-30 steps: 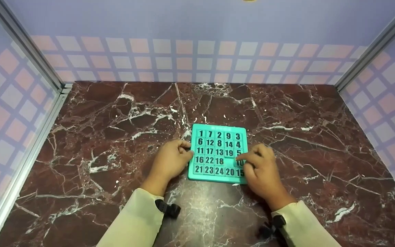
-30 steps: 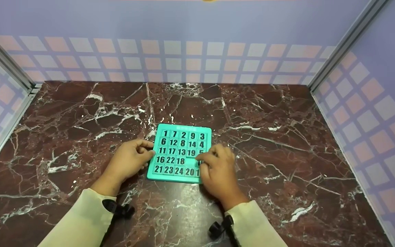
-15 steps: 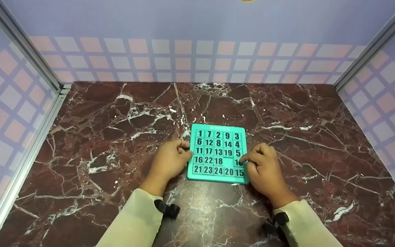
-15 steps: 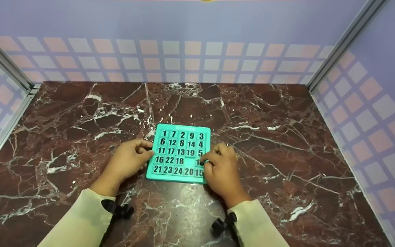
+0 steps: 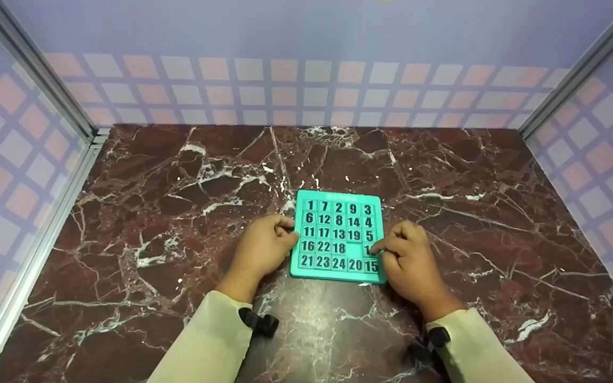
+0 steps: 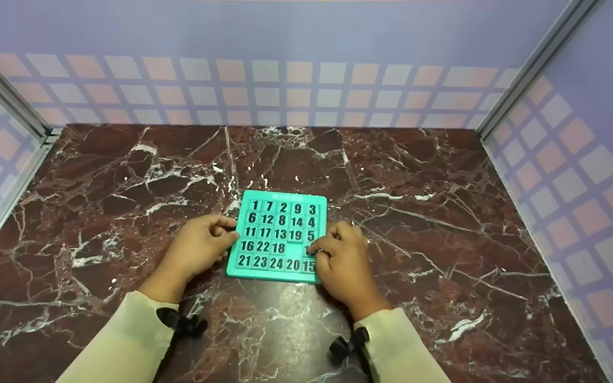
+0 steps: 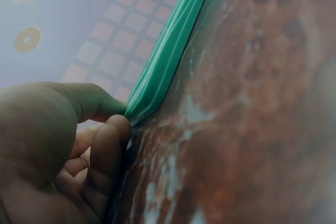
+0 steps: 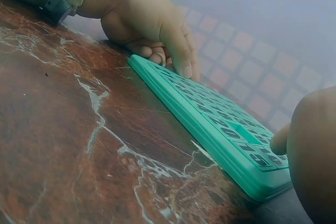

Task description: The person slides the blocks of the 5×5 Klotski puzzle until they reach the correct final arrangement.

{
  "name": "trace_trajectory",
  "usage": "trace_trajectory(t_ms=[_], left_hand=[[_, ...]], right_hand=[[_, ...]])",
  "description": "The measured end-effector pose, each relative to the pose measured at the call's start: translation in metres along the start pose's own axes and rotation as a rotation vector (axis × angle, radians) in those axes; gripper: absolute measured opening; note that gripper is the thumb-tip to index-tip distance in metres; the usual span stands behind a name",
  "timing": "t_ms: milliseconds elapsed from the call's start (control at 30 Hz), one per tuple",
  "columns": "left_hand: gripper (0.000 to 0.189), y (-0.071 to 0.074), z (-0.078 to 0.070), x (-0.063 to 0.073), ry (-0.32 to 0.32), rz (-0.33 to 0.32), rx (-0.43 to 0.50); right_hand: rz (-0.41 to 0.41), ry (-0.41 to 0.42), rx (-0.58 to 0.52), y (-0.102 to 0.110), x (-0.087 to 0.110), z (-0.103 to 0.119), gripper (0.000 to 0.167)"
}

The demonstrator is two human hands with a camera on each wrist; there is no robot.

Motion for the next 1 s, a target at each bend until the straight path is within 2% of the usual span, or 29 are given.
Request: trace_trajectory(t_ms=[167, 500, 767, 1000], left_hand=[[0.027, 0.0, 0.0, 0.0, -0.009, -0.001, 0.001], [0.027, -0.001, 0.001, 0.0, 0.004, 0.002, 0.02], [0.027, -0.001, 0.002, -0.001, 0.017, 0.005, 0.014], [0.028, -0.001, 0.002, -0.001, 0.017, 0.012, 0.02]], right_hand=[[0.016, -0.005, -0.022, -0.002, 0.001, 0.002, 0.036], [0.11, -0.059, -0.024, -0.013, 0.002, 0.002, 0.041], [0.164, -0.147, 0.023, -0.016, 0.001, -0.002, 0.042], [0.217, -0.156, 0.06, -0.021, 0.001, -0.002, 0.042]])
Point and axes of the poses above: each hand's wrist, its own x-axis away from the middle knuckle, its own y-axis out of the back of the hand, z = x × y, the point moved 8 cm from there along -x, towards the middle knuckle, and after that the axes turned 7 degrees about z, right-handed, at the moved point
